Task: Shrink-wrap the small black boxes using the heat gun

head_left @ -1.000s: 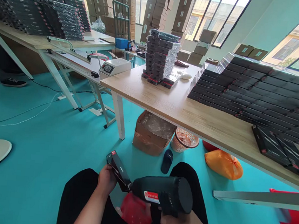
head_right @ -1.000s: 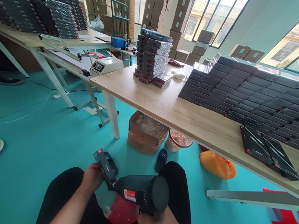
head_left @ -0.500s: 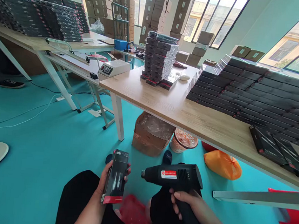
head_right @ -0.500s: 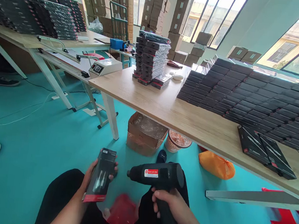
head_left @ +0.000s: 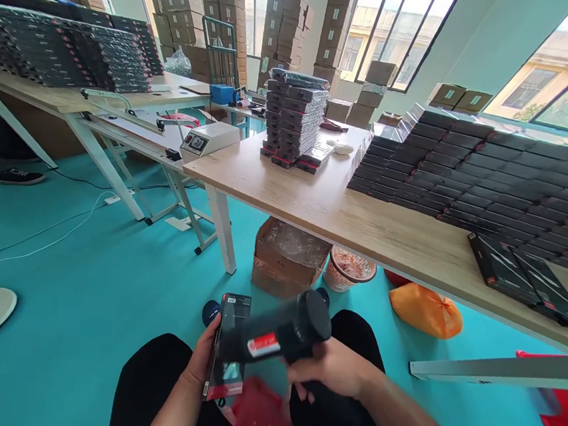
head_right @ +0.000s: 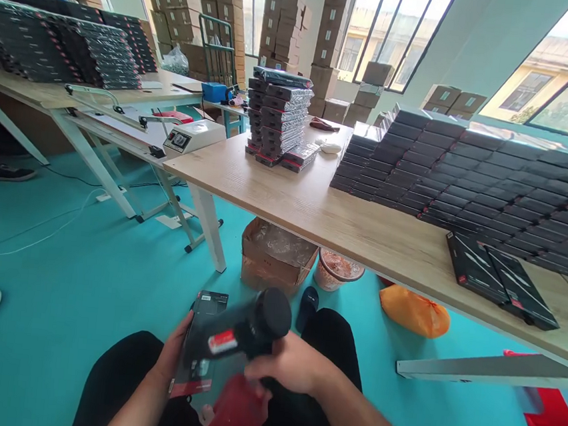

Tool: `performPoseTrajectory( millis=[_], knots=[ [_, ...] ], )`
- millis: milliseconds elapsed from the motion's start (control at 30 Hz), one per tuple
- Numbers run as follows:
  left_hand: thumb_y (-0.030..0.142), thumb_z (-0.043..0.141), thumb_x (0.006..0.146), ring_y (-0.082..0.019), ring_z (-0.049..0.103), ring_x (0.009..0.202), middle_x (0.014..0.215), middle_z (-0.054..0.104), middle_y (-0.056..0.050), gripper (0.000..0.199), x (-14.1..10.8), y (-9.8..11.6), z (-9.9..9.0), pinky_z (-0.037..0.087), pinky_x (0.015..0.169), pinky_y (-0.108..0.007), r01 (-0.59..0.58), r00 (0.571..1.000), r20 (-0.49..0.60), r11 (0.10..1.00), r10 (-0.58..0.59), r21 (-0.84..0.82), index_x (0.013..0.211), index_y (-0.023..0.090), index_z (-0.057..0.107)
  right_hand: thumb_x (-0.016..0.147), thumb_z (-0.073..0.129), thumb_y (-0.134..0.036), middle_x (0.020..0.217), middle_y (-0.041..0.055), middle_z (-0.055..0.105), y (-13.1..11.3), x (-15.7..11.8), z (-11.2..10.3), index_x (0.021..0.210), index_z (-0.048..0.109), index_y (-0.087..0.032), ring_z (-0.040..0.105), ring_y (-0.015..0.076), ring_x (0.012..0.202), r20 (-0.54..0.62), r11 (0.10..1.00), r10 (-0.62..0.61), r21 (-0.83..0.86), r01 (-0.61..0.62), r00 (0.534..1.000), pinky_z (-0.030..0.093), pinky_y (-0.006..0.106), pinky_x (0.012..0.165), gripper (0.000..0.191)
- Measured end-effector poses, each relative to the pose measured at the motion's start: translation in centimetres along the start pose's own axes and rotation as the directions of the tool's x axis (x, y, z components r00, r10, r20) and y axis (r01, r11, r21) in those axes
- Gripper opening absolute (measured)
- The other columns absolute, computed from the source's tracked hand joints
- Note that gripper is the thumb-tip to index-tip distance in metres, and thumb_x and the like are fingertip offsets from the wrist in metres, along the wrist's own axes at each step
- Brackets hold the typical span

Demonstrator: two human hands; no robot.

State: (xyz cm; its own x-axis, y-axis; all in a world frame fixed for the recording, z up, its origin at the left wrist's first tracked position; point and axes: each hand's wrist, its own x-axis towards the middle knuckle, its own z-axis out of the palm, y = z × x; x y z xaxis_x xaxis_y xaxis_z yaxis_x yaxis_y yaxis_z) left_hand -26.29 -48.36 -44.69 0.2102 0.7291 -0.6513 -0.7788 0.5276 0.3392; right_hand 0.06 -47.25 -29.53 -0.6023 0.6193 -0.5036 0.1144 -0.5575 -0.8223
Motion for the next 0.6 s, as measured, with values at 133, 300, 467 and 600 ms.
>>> performPoseTrajectory(
  millis=[133,300,467,600],
  knots=[
    [0.048,0.051,0.097,-0.031,0.077,0.088,0.094,0.080,-0.015,0.053,-0.3,-0.1,0.4,0.060,0.084,-0.043,-0.026,0.999,0.026,0.999,0.027,-0.048,0.125,0.007,0.066,0.064,0.066,-0.012,0.050,-0.0034,0.059,-0.9,-2.0,0.1,0.059,0.064,-0.018,0.054,0.0128,0.047,0.150,0.925,0.127,-0.374,-0.063,0.980,0.041,0.023,0.044,0.007],
    [0.043,0.060,0.093,-0.030,0.077,0.073,0.078,0.080,-0.012,0.048,0.0,-0.3,0.5,0.062,0.076,-0.042,-0.017,0.999,-0.034,1.000,0.018,0.008,0.125,0.008,0.068,0.069,0.069,-0.024,0.056,-0.0057,0.057,0.0,-0.5,0.5,0.079,0.061,-0.020,0.056,0.0142,0.054,-0.143,0.992,-0.110,-0.080,0.099,0.984,0.046,0.027,0.051,0.014],
    [0.040,0.063,0.092,-0.030,0.078,0.073,0.084,0.081,-0.012,0.042,0.2,-0.2,0.9,0.062,0.075,-0.041,-0.047,0.999,-0.005,0.999,0.047,0.019,0.120,0.010,0.071,0.066,0.072,-0.028,0.061,-0.0060,0.057,-0.3,0.9,1.3,0.083,0.060,-0.019,0.056,0.0142,0.054,-0.189,0.989,-0.148,-0.011,0.149,0.971,0.045,0.027,0.049,0.022],
    [0.030,0.060,0.094,-0.025,0.078,0.072,0.080,0.081,-0.009,0.024,-0.3,0.1,1.5,0.062,0.074,-0.035,-0.139,0.987,-0.085,0.989,0.135,-0.040,0.100,0.012,0.075,0.066,0.067,-0.022,0.056,-0.0046,0.057,0.1,0.1,2.1,0.073,0.060,-0.019,0.055,0.0147,0.051,-0.109,0.996,-0.083,-0.054,0.078,0.991,0.042,0.027,0.048,0.011]
  ],
)
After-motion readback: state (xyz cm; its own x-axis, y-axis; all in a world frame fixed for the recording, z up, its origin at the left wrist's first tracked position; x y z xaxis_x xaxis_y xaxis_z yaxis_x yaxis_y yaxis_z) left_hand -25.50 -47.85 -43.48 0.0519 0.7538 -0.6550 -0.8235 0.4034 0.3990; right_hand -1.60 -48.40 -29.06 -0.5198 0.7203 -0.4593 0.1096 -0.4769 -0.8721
